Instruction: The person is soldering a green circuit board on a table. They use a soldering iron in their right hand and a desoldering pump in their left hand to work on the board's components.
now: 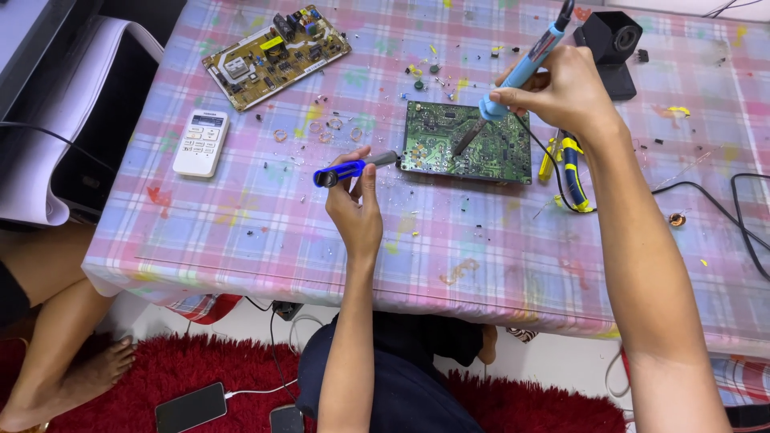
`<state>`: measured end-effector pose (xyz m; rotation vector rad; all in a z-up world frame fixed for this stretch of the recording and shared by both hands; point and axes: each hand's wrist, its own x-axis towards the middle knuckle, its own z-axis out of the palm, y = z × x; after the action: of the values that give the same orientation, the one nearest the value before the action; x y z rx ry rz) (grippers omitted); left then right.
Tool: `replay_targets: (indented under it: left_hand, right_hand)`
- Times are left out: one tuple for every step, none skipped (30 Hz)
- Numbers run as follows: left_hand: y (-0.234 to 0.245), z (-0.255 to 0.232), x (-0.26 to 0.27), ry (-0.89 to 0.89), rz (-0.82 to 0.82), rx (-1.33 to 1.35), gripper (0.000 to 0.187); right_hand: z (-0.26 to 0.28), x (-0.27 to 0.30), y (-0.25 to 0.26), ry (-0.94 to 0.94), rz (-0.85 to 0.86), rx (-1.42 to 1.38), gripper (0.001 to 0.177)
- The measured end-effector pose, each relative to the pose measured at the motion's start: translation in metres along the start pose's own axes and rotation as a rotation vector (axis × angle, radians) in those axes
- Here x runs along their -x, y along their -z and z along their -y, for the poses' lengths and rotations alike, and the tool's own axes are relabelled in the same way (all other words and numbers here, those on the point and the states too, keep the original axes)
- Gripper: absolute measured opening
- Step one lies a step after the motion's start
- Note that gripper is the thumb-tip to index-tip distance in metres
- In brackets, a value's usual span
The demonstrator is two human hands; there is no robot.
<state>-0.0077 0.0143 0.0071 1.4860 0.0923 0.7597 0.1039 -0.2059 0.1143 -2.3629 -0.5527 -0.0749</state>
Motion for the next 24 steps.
replay_targets:
  left_hand:
    - [0.0, 0.001, -0.002, -0.003, -0.001, 0.002, 0.018]
    - [0.0, 0.003, -0.002, -0.01, 0.003, 0.001, 0.016]
    - [0.001, 0.004, -0.002, -0.018, 0.007, 0.0, 0.014]
    - [0.0, 0.006, -0.003, -0.015, 0.005, -0.003, 0.014]
    - [0.0, 0.007, -0.003, -0.033, 0.008, -0.007, 0.015]
    - [-0.001, 0.008, -0.003, -0.051, 0.014, -0.01, 0.016]
    - [0.0, 0.006, -0.001, -0.048, 0.015, -0.012, 0.016]
    - [0.0, 0.004, -0.001, -0.028, 0.024, -0.032, 0.017]
    - [0.0, 0.001, -0.001, -0.008, 0.032, -0.051, 0.018]
    - [0.0, 0.001, -0.001, -0.01, 0.033, -0.052, 0.018]
    - [-0.001, 0.001, -0.001, -0.009, 0.039, -0.058, 0.017]
    - [0.0, 0.001, -0.001, -0.007, 0.044, -0.065, 0.016]
    - [0.0, 0.001, -0.001, -0.008, 0.045, -0.066, 0.016]
    - [0.0, 0.001, -0.001, -0.007, 0.052, -0.074, 0.015]
    - [0.0, 0.001, -0.001, -0.005, 0.058, -0.082, 0.015]
    - [0.0, 0.001, -0.001, -0.006, 0.057, -0.082, 0.015]
    - [-0.001, 0.001, -0.001, -0.003, 0.057, -0.074, 0.015]
    - [-0.001, 0.002, -0.001, -0.001, 0.058, -0.068, 0.015]
    - [-0.001, 0.001, -0.001, -0.001, 0.058, -0.069, 0.015]
    - [-0.001, 0.001, 0.0, -0.005, 0.058, -0.07, 0.015]
    - [-0.001, 0.001, 0.0, -0.009, 0.057, -0.072, 0.015]
    - [-0.001, 0.001, 0.0, -0.009, 0.057, -0.073, 0.015]
    - [-0.001, 0.002, -0.001, -0.009, 0.056, -0.069, 0.016]
    - [-0.001, 0.002, -0.001, -0.008, 0.056, -0.065, 0.016]
  right_hand:
    - [0.002, 0.001, 0.001, 0.003, -0.001, 0.002, 0.014]
    - [0.004, 0.003, 0.001, 0.0, 0.012, -0.047, 0.012]
    - [0.006, 0.005, 0.002, -0.004, 0.026, -0.095, 0.011]
    - [0.005, 0.004, 0.003, -0.005, 0.03, -0.097, 0.011]
    - [0.004, 0.003, 0.003, -0.008, 0.047, -0.055, 0.011]
    - [0.003, 0.003, 0.004, -0.013, 0.062, -0.013, 0.012]
    - [0.0, 0.002, 0.002, -0.016, 0.064, -0.015, 0.012]
    - [-0.001, 0.001, 0.001, 0.004, 0.039, -0.006, 0.012]
    - [-0.003, 0.0, 0.0, 0.025, 0.014, 0.003, 0.013]
    - [-0.001, 0.0, 0.001, 0.025, 0.012, 0.002, 0.013]
    - [0.002, 0.0, 0.001, -0.003, 0.007, 0.005, 0.012]
    - [0.004, 0.0, 0.001, -0.032, 0.002, 0.008, 0.013]
    - [0.003, 0.001, 0.0, -0.033, 0.001, 0.006, 0.013]
    - [0.002, 0.001, 0.0, -0.046, -0.001, 0.024, 0.013]
    - [0.002, 0.001, 0.001, -0.06, -0.004, 0.041, 0.014]
    - [0.0, 0.0, 0.0, -0.06, -0.004, 0.042, 0.014]
    - [-0.002, 0.0, -0.001, -0.06, -0.021, 0.057, 0.016]
    - [-0.004, 0.0, -0.001, -0.06, -0.039, 0.071, 0.018]
    - [-0.005, 0.0, -0.002, -0.061, -0.039, 0.07, 0.018]
    - [-0.007, 0.0, -0.002, -0.061, -0.051, 0.07, 0.018]
    - [-0.008, 0.0, -0.003, -0.062, -0.063, 0.069, 0.018]
    - [-0.009, 0.0, -0.003, -0.062, -0.063, 0.069, 0.018]
    - [-0.01, 0.001, -0.004, -0.062, -0.067, 0.055, 0.018]
    - [-0.011, 0.001, -0.004, -0.062, -0.072, 0.04, 0.019]
